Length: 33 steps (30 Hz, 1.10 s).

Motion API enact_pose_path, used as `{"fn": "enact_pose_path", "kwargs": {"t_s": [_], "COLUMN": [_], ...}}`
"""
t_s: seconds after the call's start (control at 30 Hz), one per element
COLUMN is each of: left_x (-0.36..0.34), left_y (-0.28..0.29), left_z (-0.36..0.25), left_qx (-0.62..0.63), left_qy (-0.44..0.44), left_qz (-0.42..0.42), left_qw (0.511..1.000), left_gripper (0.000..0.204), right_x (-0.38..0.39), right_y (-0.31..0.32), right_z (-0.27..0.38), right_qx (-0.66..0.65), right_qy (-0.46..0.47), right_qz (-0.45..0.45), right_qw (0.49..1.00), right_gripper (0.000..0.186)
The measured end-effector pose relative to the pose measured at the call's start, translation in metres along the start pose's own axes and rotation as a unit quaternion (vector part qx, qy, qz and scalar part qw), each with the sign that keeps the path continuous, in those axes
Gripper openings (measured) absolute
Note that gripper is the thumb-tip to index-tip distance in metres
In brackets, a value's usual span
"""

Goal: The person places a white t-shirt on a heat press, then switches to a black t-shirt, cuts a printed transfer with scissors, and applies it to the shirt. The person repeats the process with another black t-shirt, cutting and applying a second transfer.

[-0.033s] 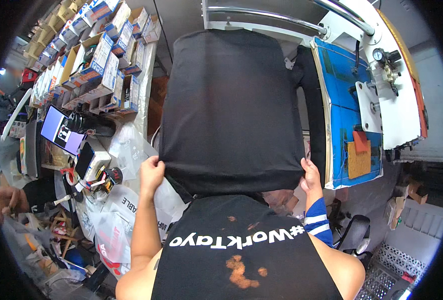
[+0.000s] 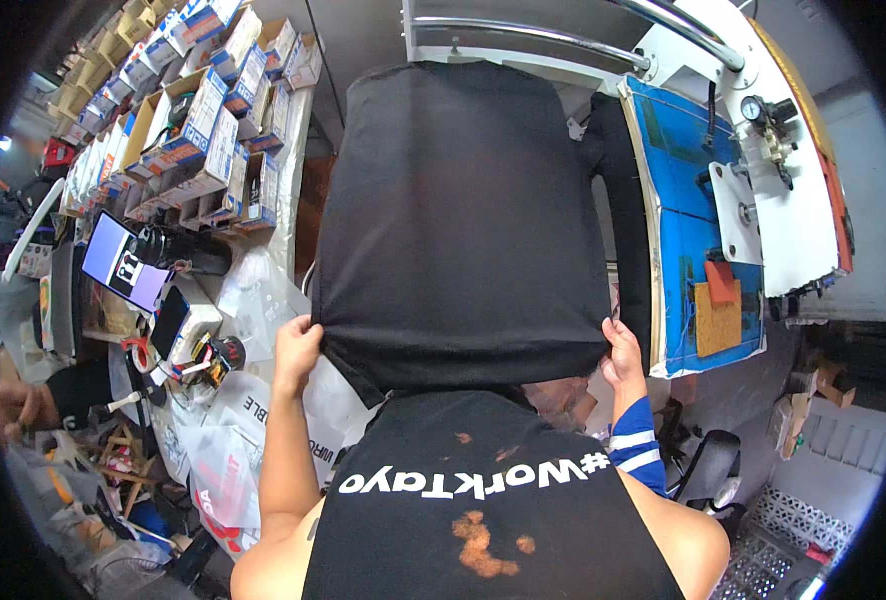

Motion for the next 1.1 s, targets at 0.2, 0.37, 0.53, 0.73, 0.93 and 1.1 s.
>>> {"fn": "enact_pose_path", "kwargs": {"t_s": [0.2, 0.37, 0.53, 0.73, 0.93, 1.1], "left_x": [-0.015, -0.014, 0.002, 0.016, -0.006, -0.056], "left_y": [0.016, -0.006, -0.010, 0.070, 0.251, 0.364], "left_z": [0.052, 0.057, 0.062, -0.002, -0.089, -0.104], "left_qx": [0.081, 0.295, -0.171, -0.246, -0.300, -0.478], "left_qy": [0.129, 0.023, -0.153, -0.297, -0.334, -0.214], "left_qz": [0.145, 0.084, -0.130, -0.242, -0.458, -0.534], "left_qw": [0.978, 0.951, 0.965, 0.890, 0.767, 0.664], "left_gripper": [0.018, 0.022, 0.023, 0.018, 0.016, 0.020], "right_x": [-0.010, -0.008, -0.008, 0.000, 0.013, 0.019], "right_y": [0.013, 0.014, 0.007, -0.049, -0.187, -0.229], "right_z": [-0.014, -0.018, -0.010, 0.049, 0.035, -0.017], "right_qx": [0.027, 0.094, 0.218, 0.611, 0.643, 0.764], "right_qy": [0.043, 0.075, 0.132, 0.349, 0.485, 0.385], "right_qz": [-0.001, -0.064, -0.098, -0.220, -0.037, -0.052], "right_qw": [0.999, 0.991, 0.962, 0.676, 0.592, 0.514], "right_gripper": [0.032, 0.037, 0.026, 0.032, 0.045, 0.059]}}
Point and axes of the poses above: each hand's wrist, its own x-axis away from the middle knuckle, its own y-axis out of the back of the hand, z = x × y, the point moved 5 cm from there along -x, towards the middle knuckle, and after that the axes turned 4 degrees about y, right-handed, at the moved point
